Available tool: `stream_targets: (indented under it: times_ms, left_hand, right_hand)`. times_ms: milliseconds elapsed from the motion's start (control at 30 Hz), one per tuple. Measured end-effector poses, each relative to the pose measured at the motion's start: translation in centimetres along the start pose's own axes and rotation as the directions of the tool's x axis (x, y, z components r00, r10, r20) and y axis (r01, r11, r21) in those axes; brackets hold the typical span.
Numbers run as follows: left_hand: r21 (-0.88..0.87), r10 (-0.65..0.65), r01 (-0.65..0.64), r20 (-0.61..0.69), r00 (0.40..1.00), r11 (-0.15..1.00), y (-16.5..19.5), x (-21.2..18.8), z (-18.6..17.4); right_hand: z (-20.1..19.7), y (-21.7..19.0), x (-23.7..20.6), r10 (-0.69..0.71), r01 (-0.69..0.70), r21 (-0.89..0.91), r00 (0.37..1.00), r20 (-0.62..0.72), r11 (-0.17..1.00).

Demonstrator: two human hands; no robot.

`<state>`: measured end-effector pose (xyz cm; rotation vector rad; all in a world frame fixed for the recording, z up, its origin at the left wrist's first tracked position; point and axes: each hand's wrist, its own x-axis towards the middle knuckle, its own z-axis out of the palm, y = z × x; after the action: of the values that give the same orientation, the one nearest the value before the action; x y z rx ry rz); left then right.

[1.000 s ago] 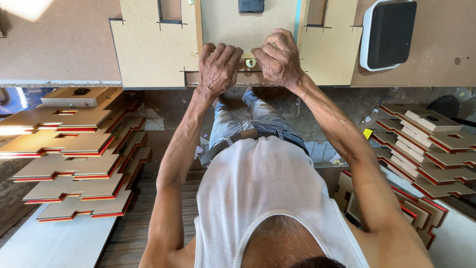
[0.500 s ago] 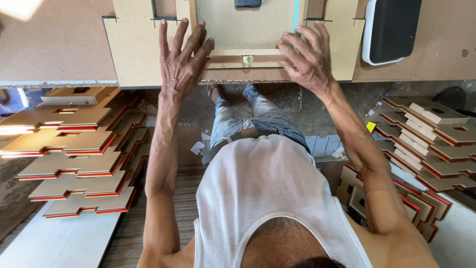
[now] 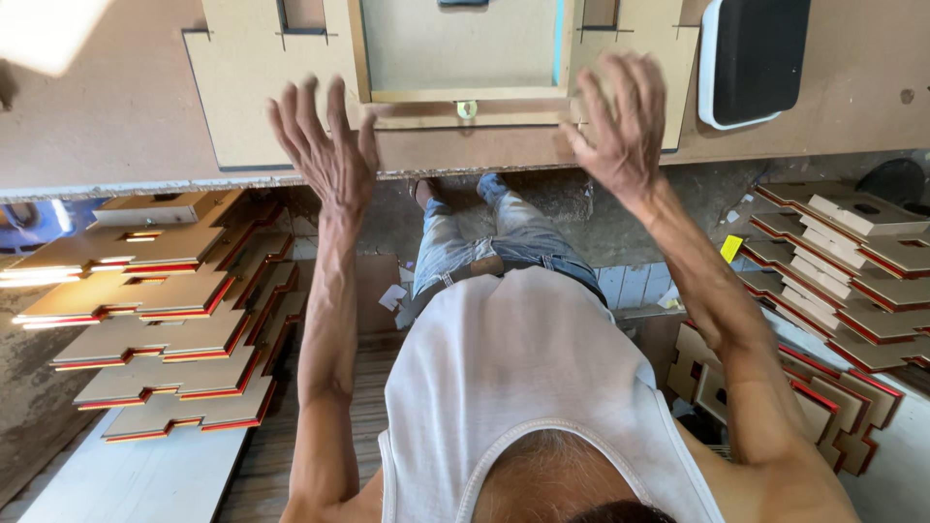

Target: The person fits a small wooden strip into the edge of a wooden frame on the workbench, presses it into place, and works on the frame's hinge and edges. They handle a small container and a sanding block, then lift the finished frame and carry it to a stack of completed decorative frames.

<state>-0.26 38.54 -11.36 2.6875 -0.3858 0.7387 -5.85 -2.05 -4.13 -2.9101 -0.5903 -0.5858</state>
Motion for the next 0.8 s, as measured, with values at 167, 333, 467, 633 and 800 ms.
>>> stream_targets:
  times_ms: [167, 333, 467, 633, 800]
  left_hand:
    - [-0.266, 0.331, -0.256, 0.291, 0.898, 0.929, 5.8, -2.9, 0.7]
    - [-0.384, 0.252, -0.102, 0.364, 0.897, 0.918, 7.3, -1.1, -0.6]
    - [-0.376, 0.276, -0.108, 0.428, 0.861, 0.92, 7.2, -0.1, -2.3]
    - [-0.33, 0.217, -0.074, 0.421, 0.881, 0.941, 6.5, -0.6, -2.3]
    - [-0.139, -0.008, 0.064, 0.372, 0.928, 0.988, 6.0, -1.9, -2.7]
  right_hand:
    - [3.5, -8.2, 1.3, -0.347, 0.335, 0.154, 0.936, 0.054, 0.93]
    - [5.2, -10.5, 2.8, -0.261, 0.182, 0.323, 0.94, 0.22, 0.929]
    - [5.1, -10.1, 1.9, -0.21, 0.073, 0.364, 0.912, 0.353, 0.929]
    - [3.9, -6.5, 0.0, -0.132, 0.044, 0.298, 0.951, 0.281, 0.954]
    - [0.0, -3.4, -2.9, 0.037, -0.146, 0.285, 0.934, 0.356, 0.947]
